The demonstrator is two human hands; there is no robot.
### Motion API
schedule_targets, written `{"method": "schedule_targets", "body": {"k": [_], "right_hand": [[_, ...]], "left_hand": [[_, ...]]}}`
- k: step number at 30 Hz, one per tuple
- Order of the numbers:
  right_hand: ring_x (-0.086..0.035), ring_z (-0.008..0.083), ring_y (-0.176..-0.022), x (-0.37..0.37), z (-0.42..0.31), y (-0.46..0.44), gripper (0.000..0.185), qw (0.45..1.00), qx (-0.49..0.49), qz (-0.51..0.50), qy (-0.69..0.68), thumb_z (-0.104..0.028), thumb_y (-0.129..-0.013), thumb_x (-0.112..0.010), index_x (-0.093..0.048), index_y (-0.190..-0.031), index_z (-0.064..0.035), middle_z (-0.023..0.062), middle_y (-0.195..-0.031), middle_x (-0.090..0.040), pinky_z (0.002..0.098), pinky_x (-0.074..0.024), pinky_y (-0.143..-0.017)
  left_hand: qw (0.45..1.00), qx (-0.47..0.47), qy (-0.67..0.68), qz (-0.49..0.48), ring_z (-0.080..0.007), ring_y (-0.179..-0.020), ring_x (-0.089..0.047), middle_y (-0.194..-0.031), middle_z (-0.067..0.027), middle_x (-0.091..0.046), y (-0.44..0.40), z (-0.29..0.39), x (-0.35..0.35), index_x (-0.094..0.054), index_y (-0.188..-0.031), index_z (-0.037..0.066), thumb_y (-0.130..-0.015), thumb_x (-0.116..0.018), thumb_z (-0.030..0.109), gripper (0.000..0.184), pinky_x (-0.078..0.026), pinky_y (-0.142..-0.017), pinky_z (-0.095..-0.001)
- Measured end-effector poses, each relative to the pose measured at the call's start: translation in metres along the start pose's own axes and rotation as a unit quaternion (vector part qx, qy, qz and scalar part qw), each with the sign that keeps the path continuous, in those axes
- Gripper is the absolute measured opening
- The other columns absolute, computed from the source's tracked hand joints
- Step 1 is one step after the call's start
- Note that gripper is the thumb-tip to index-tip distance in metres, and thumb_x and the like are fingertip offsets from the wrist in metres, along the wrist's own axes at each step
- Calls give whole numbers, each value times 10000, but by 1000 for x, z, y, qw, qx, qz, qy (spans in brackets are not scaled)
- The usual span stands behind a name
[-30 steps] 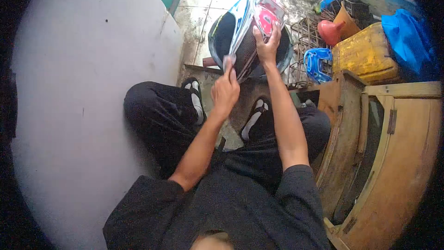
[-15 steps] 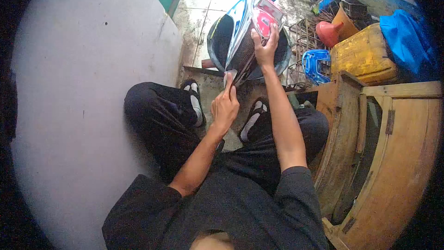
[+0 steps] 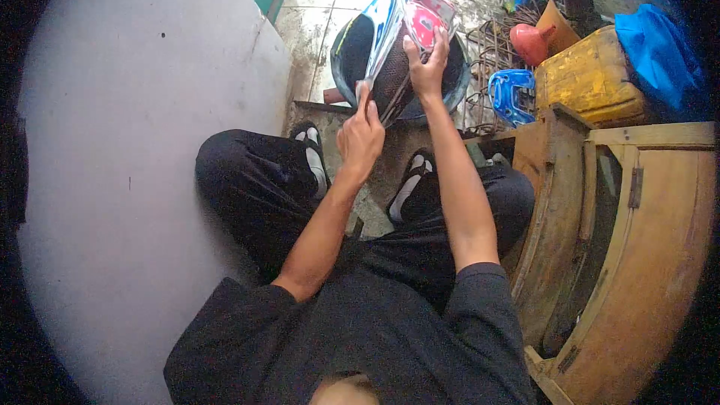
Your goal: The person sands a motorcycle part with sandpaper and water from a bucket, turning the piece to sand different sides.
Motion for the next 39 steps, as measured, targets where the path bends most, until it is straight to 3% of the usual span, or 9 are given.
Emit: {"method": "schedule_targets", "body": {"k": [3, 8, 11, 14, 20, 24, 28, 36, 39], "right_hand": [[-265, 390, -1448, -2, -1, -4, 835, 1000, -4, 5, 13, -460, -857, -723, -376, -1465, -5, 267, -1536, -286, 469, -214, -1191], [-286, 361, -1438, -2, -1, 2, 791, 1000, 1, 16, 18, -422, -885, -716, -386, -1456, 16, 244, -1524, -315, 427, -222, -1192], [-288, 360, -1437, -2, -3, -6, 788, 1000, 11, 18, 3, -412, -884, -722, -389, -1453, 20, 243, -1526, -313, 425, -227, -1191], [-258, 389, -1454, -3, 2, -7, 856, 1000, -4, 15, -5, -483, -848, -725, -375, -1470, -9, 262, -1540, -291, 467, -207, -1192], [-268, 377, -1451, -1, -4, -2, 857, 1000, -16, 15, 1, -504, -846, -714, -384, -1471, -19, 251, -1542, -299, 471, -215, -1190], [-299, 383, -1433, -2, -1, -3, 847, 1000, 4, 17, 11, -472, -843, -735, -387, -1466, -16, 264, -1529, -310, 467, -243, -1179], [-292, 370, -1437, 0, -6, -2, 784, 1000, 5, 21, 12, -428, -876, -721, -406, -1451, 1, 252, -1527, -316, 434, -239, -1187], [-323, 407, -1420, -2, 2, -4, 792, 999, 21, 38, 14, -439, -856, -721, -416, -1446, -8, 281, -1508, -346, 471, -247, -1180], [-318, 406, -1424, -3, 1, -2, 807, 999, 12, 33, 8, -445, -857, -720, -405, -1456, -7, 283, -1517, -333, 468, -242, -1181]], "left_hand": [[996, 10, -16, -85, -434, -733, -672, -776, -253, -679, 37, -7, 2, -422, -1503, 198, -1029, -414, 334, 493, -507, -690, -533], [998, 19, 50, -26, -468, -778, -665, -836, -289, -677, -7, 7, 1, -472, -1472, 228, -1028, -418, 342, 462, -493, -746, -572], [999, 7, 3, -49, -442, -772, -678, -826, -287, -676, 5, 8, 7, -462, -1480, 222, -1024, -434, 332, 471, -498, -700, -549], [995, 15, 5, -101, -415, -757, -686, -805, -282, -677, 37, -9, -5, -426, -1505, 232, -1023, -437, 325, 491, -496, -704, -537], [999, 31, 0, -43, -448, -796, -671, -867, -242, -699, 4, 7, 0, -404, -1515, 264, -1034, -416, 322, 484, -460, -793, -596], [990, 56, 37, -126, -447, -865, -674, -894, -247, -705, 46, -12, -1, -422, -1503, 278, -1035, -413, 335, 471, -446, -817, -608], [999, 34, 13, -39, -439, -879, -679, -934, -257, -706, -7, -2, -1, -435, -1495, 230, -1035, -407, 337, 474, -453, -792, -574], [996, 14, -18, -81, -424, -810, -682, -894, -255, -702, 32, -19, -5, -415, -1512, 235, -1030, -415, 336, 493, -451, -771, -550], [999, 10, -4, -52, -436, -806, -673, -867, -269, -691, -7, -1, 2, -414, -1512, 225, -1029, -423, 347, 498, -469, -762, -528]]}}
Point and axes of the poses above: each hand's wrist, its own y-axis away from the middle knuckle, its own x-axis out of the back of the hand, z = x × y, the point moved 5 cm from there along -y, towards the middle knuckle
